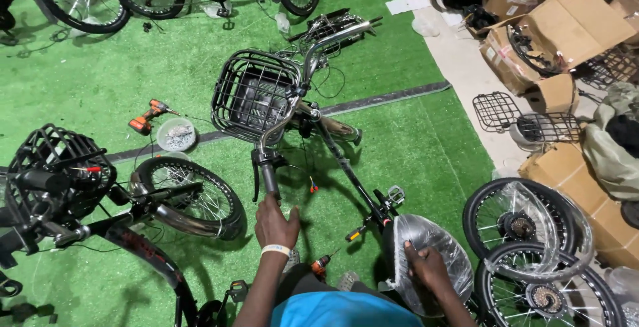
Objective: The person uses a power drill to tighten bolts on a bicycle basket attached to the handlebars. They then switch to a manual wrench to tighten nuts on the handlebar stem and basket mount, adjusting the components by hand.
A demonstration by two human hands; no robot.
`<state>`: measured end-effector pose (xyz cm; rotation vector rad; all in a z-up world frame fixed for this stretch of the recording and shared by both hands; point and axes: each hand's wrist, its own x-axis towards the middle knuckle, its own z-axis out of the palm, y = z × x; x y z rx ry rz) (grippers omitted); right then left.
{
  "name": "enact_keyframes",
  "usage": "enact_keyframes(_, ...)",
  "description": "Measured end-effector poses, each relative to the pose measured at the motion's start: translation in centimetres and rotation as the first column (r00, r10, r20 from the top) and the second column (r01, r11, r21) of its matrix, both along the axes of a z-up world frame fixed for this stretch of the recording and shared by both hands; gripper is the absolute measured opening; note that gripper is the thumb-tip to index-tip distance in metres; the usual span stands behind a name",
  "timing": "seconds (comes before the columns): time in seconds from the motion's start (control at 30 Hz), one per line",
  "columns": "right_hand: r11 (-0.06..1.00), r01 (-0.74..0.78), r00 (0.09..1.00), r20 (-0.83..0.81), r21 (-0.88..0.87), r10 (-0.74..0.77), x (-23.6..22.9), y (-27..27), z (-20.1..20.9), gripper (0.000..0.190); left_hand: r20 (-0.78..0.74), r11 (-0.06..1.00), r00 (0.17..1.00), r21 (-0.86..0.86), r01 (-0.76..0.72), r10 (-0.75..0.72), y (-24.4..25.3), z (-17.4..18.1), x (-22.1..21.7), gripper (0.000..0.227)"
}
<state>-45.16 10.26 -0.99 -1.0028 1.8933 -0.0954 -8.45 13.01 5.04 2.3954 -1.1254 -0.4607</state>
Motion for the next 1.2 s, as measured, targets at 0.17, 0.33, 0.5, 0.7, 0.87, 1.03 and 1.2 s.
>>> enact_keyframes(0.17,0.996,-0.053,0.998,-0.041,0.069,0.056,1.3,-0.6,2.6,0.071,-0.029,0.978,0.977,0.007,-0.210,0.210,-4.2,-0.6,1.8,0.057)
enact_keyframes(0.33,0.997,-0.023,0.997,-0.069,0.068,0.028,0.8,-0.6,0.8,0.068,-0.016,0.954,0.988,0.263,-0.147,0.156,-6.7,-3.4,4.0,0.050)
enact_keyframes(0.5,0.990,-0.078,0.986,-0.135,0.118,0.094,0.6,-0.6,-0.6,0.080,-0.023,0.953,0.999,0.301,0.041,-0.036,-6.3,-2.2,6.9,0.039)
enact_keyframes(0.7,0.985,0.170,0.985,0.012,-0.005,-0.170,3.4,-3.7,-0.8,0.016,-0.155,0.952,0.973,0.229,0.204,-0.171,-6.1,-2.2,10.3,0.038)
enact_keyframes(0.87,0.718,0.673,0.419,0.709,0.176,-0.567,11.3,-7.0,8.3,0.041,-0.313,0.891,0.933,0.350,0.289,-0.180,-6.3,-4.4,11.6,0.057)
enact_keyframes(1.03,0.733,0.651,0.122,0.925,0.199,-0.360,15.9,-10.1,12.4,0.047,-0.353,0.825,0.914,0.443,0.351,-0.199,-7.1,-5.2,13.1,0.061)
enact_keyframes(1.2,0.738,0.619,0.040,0.928,0.267,-0.369,19.6,-13.9,16.3,0.036,-0.320,0.748,0.925,0.559,0.358,-0.204,-8.0,-2.7,15.3,0.048)
